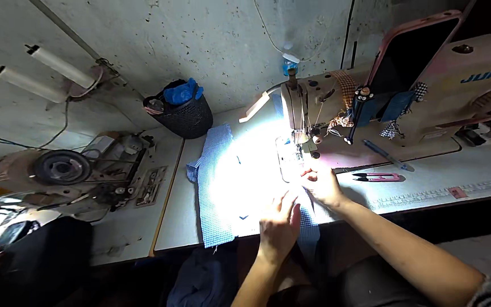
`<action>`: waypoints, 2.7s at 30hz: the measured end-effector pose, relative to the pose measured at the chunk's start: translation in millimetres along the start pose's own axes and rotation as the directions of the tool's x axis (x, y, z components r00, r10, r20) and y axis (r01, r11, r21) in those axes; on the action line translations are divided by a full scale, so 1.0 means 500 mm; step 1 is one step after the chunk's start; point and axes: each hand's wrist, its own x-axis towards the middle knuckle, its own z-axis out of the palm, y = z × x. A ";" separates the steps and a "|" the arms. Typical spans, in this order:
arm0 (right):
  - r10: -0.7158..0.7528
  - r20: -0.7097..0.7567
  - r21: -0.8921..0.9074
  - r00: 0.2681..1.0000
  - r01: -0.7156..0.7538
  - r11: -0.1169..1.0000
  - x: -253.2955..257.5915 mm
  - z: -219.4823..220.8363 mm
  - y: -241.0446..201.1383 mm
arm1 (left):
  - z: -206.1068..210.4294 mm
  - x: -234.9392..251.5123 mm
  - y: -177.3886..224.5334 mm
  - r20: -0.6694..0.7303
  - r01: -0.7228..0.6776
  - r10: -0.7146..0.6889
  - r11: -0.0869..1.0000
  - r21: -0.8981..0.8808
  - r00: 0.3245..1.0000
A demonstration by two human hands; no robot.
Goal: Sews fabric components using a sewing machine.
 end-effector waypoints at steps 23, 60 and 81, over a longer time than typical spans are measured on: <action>-0.430 0.251 -0.609 0.867 0.487 0.626 0.031 -0.054 0.047 | 0.067 0.110 -0.100 0.408 -0.192 0.209 0.978 -0.083 0.889; -0.337 0.329 -0.668 0.882 0.469 0.578 0.051 -0.068 0.057 | 0.108 0.152 -0.113 0.385 -0.209 0.233 0.972 -0.104 0.893; -0.121 0.316 -0.766 0.941 0.329 0.552 0.057 -0.064 0.024 | 0.120 0.156 -0.119 0.357 -0.101 0.136 0.988 -0.114 0.924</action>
